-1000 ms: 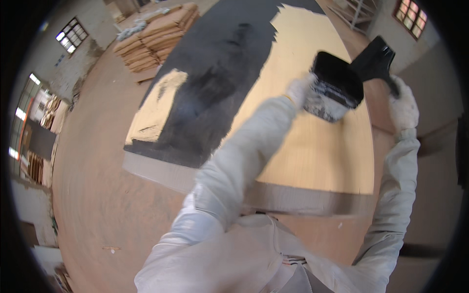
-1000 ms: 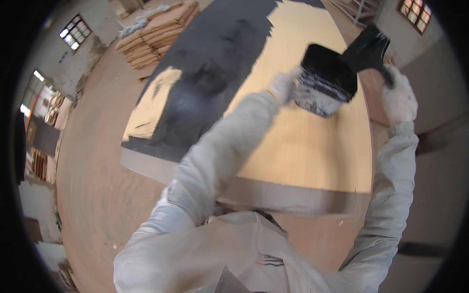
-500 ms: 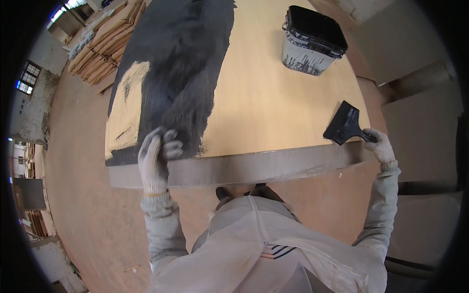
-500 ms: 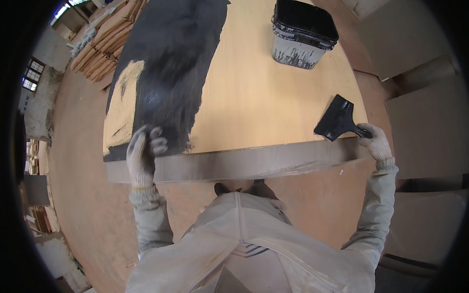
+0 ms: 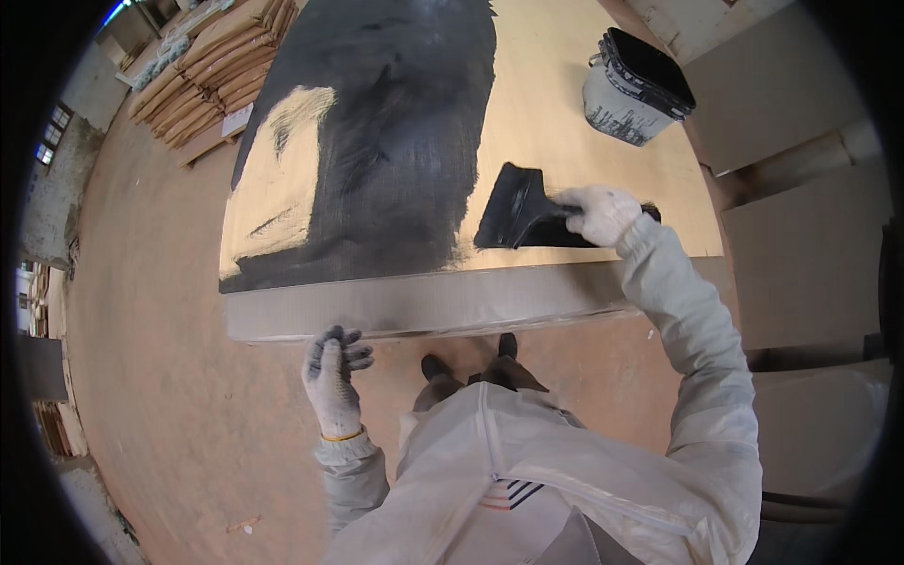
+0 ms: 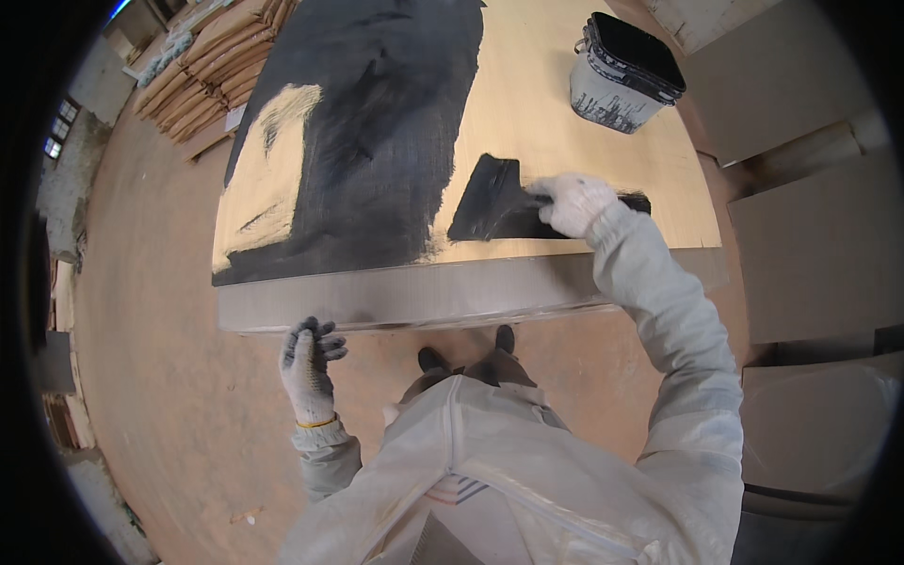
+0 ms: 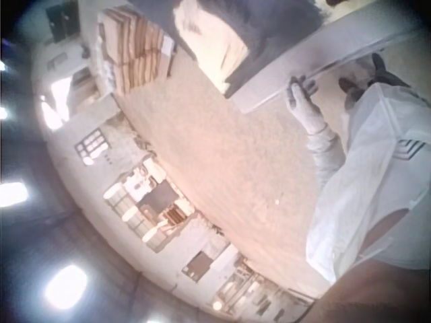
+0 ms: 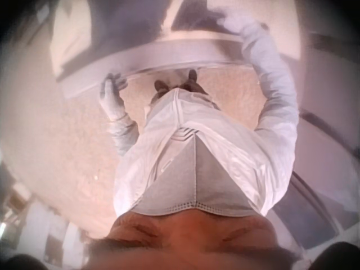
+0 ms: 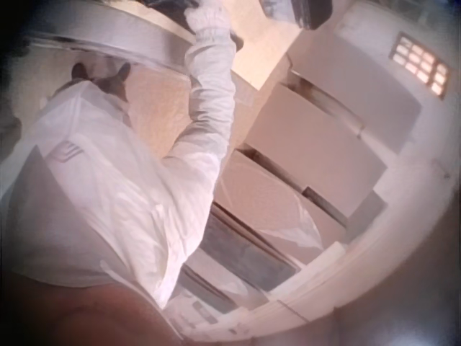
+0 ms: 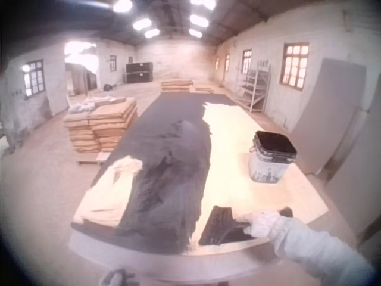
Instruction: The person applies black paint to a large flat wooden board using a brush. They repeatedly dip the brush into a paint container and spread the paint across the surface, gradually covering more area.
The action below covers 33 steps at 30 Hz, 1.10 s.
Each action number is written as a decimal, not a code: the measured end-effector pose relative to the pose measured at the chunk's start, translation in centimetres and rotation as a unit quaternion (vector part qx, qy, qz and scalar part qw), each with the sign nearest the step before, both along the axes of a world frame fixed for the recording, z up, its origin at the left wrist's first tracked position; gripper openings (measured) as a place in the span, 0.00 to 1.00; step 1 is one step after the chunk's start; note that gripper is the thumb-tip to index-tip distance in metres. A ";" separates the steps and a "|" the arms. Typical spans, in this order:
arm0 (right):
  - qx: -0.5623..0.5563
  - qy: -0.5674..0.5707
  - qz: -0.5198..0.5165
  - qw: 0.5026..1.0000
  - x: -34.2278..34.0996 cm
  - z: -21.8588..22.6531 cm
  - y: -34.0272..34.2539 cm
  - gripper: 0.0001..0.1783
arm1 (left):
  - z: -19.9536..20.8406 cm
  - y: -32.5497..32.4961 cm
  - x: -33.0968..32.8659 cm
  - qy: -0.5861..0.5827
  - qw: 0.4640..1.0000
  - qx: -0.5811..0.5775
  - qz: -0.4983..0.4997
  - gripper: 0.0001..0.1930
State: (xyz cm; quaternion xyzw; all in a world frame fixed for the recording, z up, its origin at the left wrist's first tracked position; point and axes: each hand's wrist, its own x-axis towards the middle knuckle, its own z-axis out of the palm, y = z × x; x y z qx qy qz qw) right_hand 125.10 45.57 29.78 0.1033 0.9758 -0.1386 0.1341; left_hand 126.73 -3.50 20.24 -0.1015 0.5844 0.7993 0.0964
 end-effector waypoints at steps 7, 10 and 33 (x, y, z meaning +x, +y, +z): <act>0.090 -0.024 -0.084 0.992 -9.8 0.2 3.4 0.28 | -0.7 -0.9 1.6 -0.013 0.999 -0.021 -0.045 0.16; 0.114 -0.002 -0.095 0.989 -10.9 -1.5 3.9 0.26 | -1.0 -0.9 2.0 -0.018 0.998 -0.029 -0.061 0.16; 0.145 -0.038 -0.357 0.922 14.5 -1.5 11.1 0.26 | -6.4 2.6 1.9 0.009 0.983 -0.182 0.006 0.13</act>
